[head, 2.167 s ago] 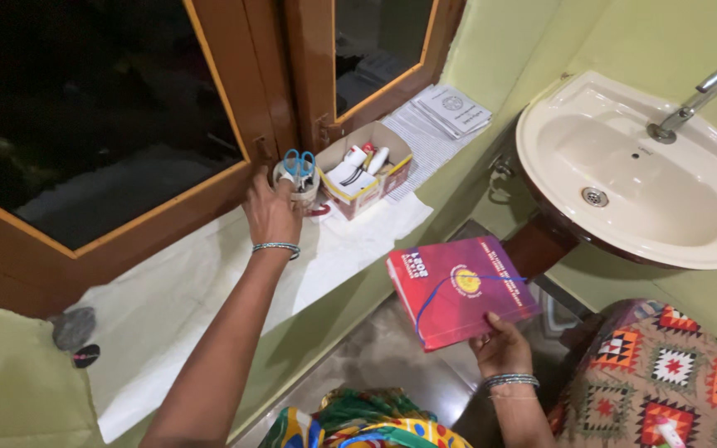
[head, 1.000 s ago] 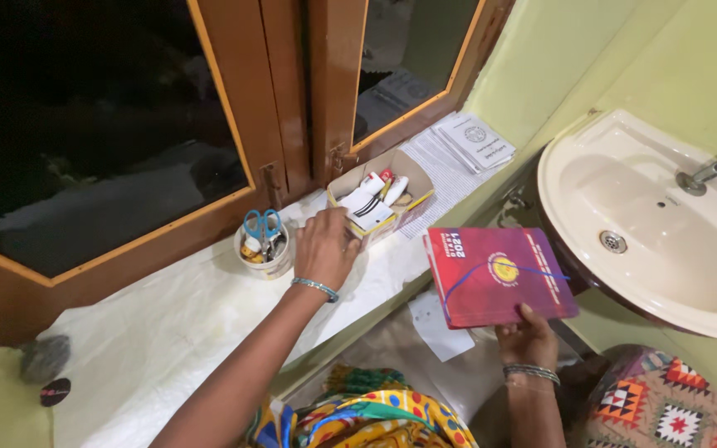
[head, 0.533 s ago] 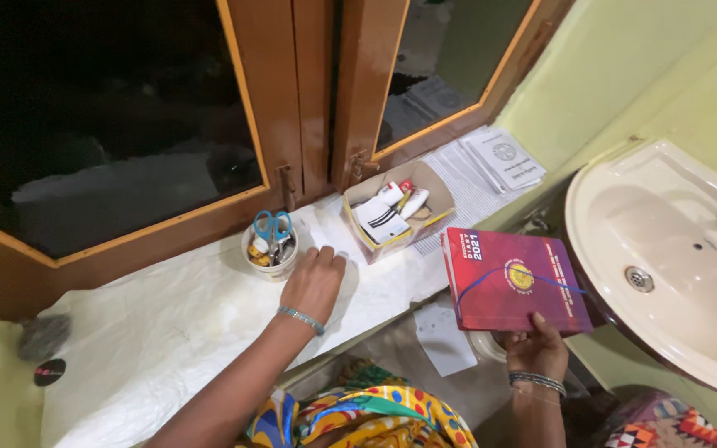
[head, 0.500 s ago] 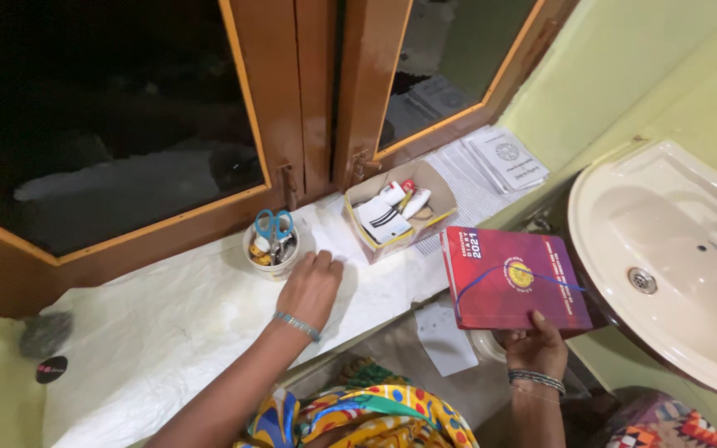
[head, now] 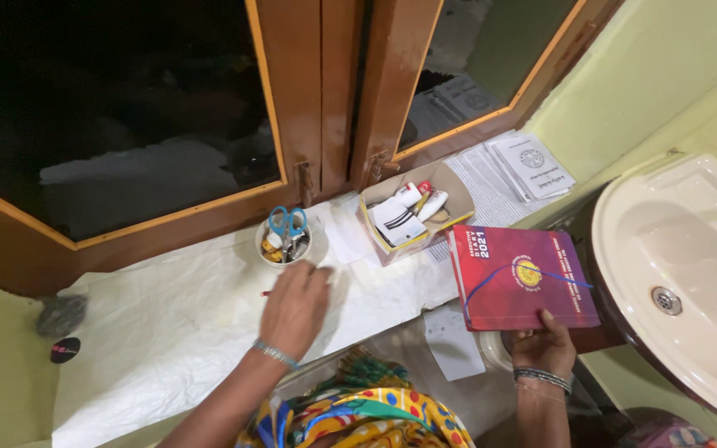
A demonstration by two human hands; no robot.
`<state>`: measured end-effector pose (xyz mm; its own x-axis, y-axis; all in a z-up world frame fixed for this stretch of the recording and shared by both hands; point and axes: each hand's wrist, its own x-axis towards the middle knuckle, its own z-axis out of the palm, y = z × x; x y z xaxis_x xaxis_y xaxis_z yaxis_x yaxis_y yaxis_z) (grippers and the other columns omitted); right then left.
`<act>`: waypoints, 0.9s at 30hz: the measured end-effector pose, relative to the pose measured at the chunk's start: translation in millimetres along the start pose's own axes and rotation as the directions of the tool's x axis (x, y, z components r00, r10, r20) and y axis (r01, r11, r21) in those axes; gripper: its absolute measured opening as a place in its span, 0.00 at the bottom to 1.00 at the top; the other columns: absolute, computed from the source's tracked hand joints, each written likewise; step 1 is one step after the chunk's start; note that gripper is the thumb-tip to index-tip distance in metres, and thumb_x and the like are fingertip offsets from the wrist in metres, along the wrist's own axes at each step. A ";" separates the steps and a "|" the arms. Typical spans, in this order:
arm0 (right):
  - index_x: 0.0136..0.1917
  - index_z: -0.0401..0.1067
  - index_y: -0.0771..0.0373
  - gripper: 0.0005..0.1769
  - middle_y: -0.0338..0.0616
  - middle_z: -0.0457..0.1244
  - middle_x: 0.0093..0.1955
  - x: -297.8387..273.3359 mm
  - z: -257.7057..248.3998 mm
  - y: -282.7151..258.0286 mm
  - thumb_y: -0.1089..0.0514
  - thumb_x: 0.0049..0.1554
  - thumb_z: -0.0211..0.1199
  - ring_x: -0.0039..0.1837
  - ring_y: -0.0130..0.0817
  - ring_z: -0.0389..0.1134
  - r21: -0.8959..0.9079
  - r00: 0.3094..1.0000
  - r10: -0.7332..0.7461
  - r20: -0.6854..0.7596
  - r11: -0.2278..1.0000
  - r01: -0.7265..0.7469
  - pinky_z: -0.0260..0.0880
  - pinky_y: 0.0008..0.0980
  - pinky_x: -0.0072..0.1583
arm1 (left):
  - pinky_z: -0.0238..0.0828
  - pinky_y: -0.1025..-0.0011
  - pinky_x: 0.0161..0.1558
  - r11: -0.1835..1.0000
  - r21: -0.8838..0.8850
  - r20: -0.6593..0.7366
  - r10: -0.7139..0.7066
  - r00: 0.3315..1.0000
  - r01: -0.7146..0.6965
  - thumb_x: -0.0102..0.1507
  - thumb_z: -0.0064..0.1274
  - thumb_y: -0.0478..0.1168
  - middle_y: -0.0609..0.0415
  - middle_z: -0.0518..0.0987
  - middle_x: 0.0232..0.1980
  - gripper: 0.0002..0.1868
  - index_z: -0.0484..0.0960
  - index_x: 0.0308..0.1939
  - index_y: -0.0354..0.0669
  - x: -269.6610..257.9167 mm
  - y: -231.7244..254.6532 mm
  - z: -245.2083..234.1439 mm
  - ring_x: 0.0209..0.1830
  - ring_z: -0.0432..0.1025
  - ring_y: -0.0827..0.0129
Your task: The person organizes various small items from a bed onto a window sill. They pick up items such as a passport, a box, a small cup, and several papers, placing them into a cardboard box on the sill. The person also handles a pair of scissors and a small bottle, arranging them within the box.
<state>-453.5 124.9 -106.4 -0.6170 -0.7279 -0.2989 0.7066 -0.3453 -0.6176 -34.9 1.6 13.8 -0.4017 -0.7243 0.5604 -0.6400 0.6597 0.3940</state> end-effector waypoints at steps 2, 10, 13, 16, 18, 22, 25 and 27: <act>0.54 0.72 0.59 0.12 0.37 0.67 0.46 -3.2 -0.3 -0.7 0.62 0.56 0.65 0.44 0.29 0.68 0.009 1.000 -0.018 0.016 1.000 0.018 0.67 0.28 0.43 | 0.69 0.52 0.51 0.982 -0.166 0.077 -0.077 0.994 0.089 0.59 0.58 0.36 0.40 0.73 0.47 0.26 0.73 0.61 0.39 19.7 13.1 16.7 0.49 0.70 0.45; 0.52 0.71 0.63 0.09 0.40 0.66 0.42 -23.0 -23.7 -3.5 0.62 0.58 0.65 0.39 0.30 0.64 -0.013 0.995 -0.104 -0.014 0.995 0.103 0.67 0.29 0.42 | 0.74 0.50 0.47 0.959 -0.192 0.185 -0.172 0.967 0.208 0.56 0.65 0.44 0.35 0.76 0.55 0.22 0.76 0.52 0.46 77.9 22.1 76.1 0.47 0.76 0.41; 0.51 0.72 0.61 0.08 0.37 0.67 0.41 -27.1 -37.6 -11.7 0.61 0.56 0.64 0.37 0.27 0.63 -0.014 0.991 -0.121 -0.058 0.993 0.121 0.65 0.28 0.41 | 0.76 0.50 0.39 0.946 -0.202 0.227 -0.205 0.952 0.252 0.55 0.66 0.44 0.36 0.76 0.57 0.16 0.79 0.42 0.45 82.0 17.1 81.7 0.38 0.79 0.42; 0.50 0.73 0.61 0.06 0.37 0.67 0.41 -24.3 -47.8 -19.2 0.60 0.58 0.64 0.37 0.28 0.64 -0.029 0.990 -0.127 -0.067 0.992 0.125 0.65 0.28 0.41 | 0.77 0.51 0.38 0.952 -0.212 0.211 -0.177 0.961 0.222 0.54 0.66 0.43 0.35 0.75 0.60 0.12 0.81 0.36 0.44 82.6 14.9 79.3 0.35 0.79 0.42; 0.49 0.73 0.60 0.06 0.36 0.67 0.40 -22.3 -50.9 -21.8 0.60 0.57 0.64 0.37 0.28 0.63 -0.030 0.989 -0.125 -0.084 0.992 0.123 0.66 0.28 0.41 | 0.77 0.52 0.39 0.952 -0.243 0.153 -0.152 0.976 0.186 0.53 0.66 0.42 0.33 0.73 0.66 0.10 0.81 0.33 0.43 82.7 13.9 70.8 0.35 0.79 0.42; 0.48 0.72 0.60 0.05 0.37 0.66 0.40 -15.9 -46.1 -23.5 0.62 0.57 0.65 0.37 0.29 0.64 0.019 0.993 -0.114 -0.035 0.993 0.115 0.67 0.28 0.42 | 0.78 0.55 0.40 0.948 -0.255 0.194 -0.145 0.970 0.193 0.54 0.66 0.41 0.33 0.73 0.67 0.10 0.81 0.31 0.42 66.8 13.1 35.2 0.36 0.80 0.44; 0.47 0.72 0.60 0.05 0.38 0.67 0.41 -12.5 -37.4 -19.5 0.63 0.56 0.65 0.37 0.29 0.64 0.000 0.991 -0.130 -0.035 0.991 0.130 0.67 0.28 0.42 | 0.78 0.58 0.43 0.953 -0.286 0.144 -0.055 0.988 0.095 0.54 0.66 0.40 0.34 0.77 0.57 0.10 0.80 0.30 0.41 39.6 11.3 -5.4 0.46 0.80 0.45; 0.47 0.73 0.59 0.06 0.36 0.67 0.41 -6.3 -33.0 -13.8 0.64 0.55 0.65 0.37 0.28 0.64 -0.049 0.985 -0.133 -0.110 0.991 0.128 0.65 0.27 0.41 | 0.77 0.59 0.42 0.941 -0.280 0.229 -0.127 0.965 0.191 0.54 0.67 0.40 0.38 0.82 0.45 0.11 0.80 0.30 0.39 22.8 9.6 -35.9 0.43 0.79 0.48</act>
<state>-470.7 153.8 -120.0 -0.7399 -0.6060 -0.2922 0.6037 -0.4063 -0.6859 -26.7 -1.3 56.5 -0.4559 -0.8290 0.3240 -0.4950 0.5386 0.6818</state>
